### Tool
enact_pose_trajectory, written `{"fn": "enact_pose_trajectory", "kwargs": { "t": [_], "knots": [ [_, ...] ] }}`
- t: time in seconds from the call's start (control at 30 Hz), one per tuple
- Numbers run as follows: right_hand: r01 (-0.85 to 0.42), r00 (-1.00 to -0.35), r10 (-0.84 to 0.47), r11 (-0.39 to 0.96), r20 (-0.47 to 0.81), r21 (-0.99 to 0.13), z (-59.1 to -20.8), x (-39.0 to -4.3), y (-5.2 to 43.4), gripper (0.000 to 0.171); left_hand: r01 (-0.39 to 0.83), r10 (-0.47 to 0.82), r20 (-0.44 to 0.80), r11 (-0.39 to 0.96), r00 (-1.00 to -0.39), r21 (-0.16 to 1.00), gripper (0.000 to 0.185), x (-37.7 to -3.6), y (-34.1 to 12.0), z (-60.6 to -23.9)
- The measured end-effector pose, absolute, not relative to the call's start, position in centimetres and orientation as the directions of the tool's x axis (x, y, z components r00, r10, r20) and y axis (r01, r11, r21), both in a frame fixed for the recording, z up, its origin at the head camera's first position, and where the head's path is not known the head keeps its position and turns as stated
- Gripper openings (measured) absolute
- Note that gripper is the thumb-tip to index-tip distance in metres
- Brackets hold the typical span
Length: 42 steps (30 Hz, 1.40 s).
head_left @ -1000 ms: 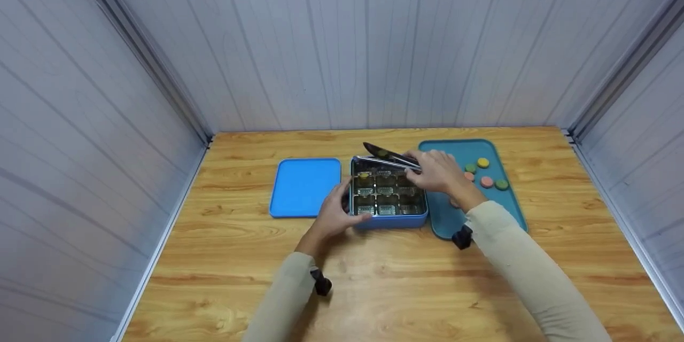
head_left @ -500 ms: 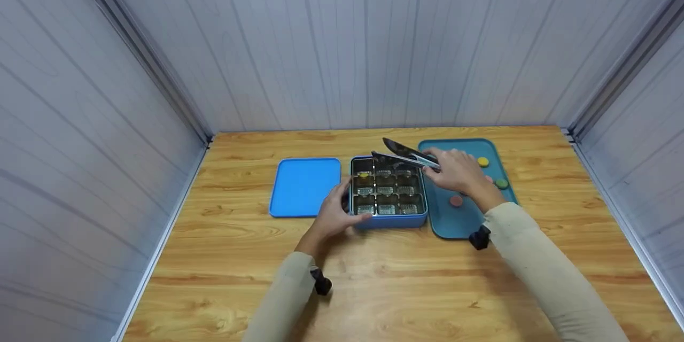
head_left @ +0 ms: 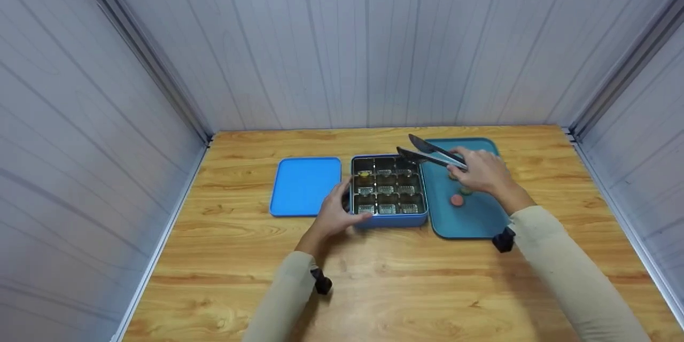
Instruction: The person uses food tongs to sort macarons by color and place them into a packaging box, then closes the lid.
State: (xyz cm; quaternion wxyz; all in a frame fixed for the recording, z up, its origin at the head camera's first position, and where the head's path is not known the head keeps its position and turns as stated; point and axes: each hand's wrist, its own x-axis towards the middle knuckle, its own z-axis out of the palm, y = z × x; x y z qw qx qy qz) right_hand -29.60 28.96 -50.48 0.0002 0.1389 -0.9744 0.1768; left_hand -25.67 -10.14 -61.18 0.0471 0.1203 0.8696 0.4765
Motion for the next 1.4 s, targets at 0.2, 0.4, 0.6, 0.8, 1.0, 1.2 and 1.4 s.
{"fn": "enact_pose_trajectory", "kwargs": {
  "t": [0.2, 0.4, 0.6, 0.8, 1.0, 1.2, 1.4],
  "knots": [
    [-0.247, -0.966, -0.258, 0.898, 0.021, -0.365, -50.7, -29.4, 31.0, 0.055, 0.151, 0.254, 0.011, 0.538, -0.967, 0.830, 0.117, -25.5, -9.9, -60.6],
    [-0.226, -0.972, -0.235, 0.904, 0.018, -0.364, -50.8, -29.0, 32.8, 0.050, 0.160, 0.262, 0.023, 0.513, -0.965, 0.843, 0.119, -25.8, -10.1, -60.9],
    [-0.211, -0.974, -0.228, 0.907, -0.002, -0.364, -50.5, -28.9, 34.3, 0.048, 0.187, 0.260, 0.053, 0.525, -0.964, 0.830, 0.123, -26.3, -10.3, -62.1],
    [-0.197, -0.972, -0.229, 0.913, -0.050, -0.356, -50.6, -28.7, 35.7, 0.049, 0.180, 0.270, 0.040, 0.517, -0.962, 0.837, 0.119, -25.9, -10.2, -61.6],
    [-0.154, -0.979, -0.192, 0.921, -0.073, -0.356, -51.1, -28.1, 36.4, 0.055, 0.175, 0.274, 0.035, 0.505, -0.961, 0.845, 0.118, -25.6, -10.1, -60.8],
    [-0.159, -0.981, -0.188, 0.928, -0.053, -0.337, -51.7, -27.7, 36.3, 0.060, 0.168, 0.259, 0.036, 0.512, -0.965, 0.842, 0.119, -25.6, -10.2, -60.8],
    [-0.160, -0.979, -0.192, 0.935, -0.071, -0.315, -52.5, -27.4, 36.5, 0.061, 0.151, 0.258, 0.015, 0.515, -0.966, 0.844, 0.119, -25.5, -10.1, -60.8]
  ]
}}
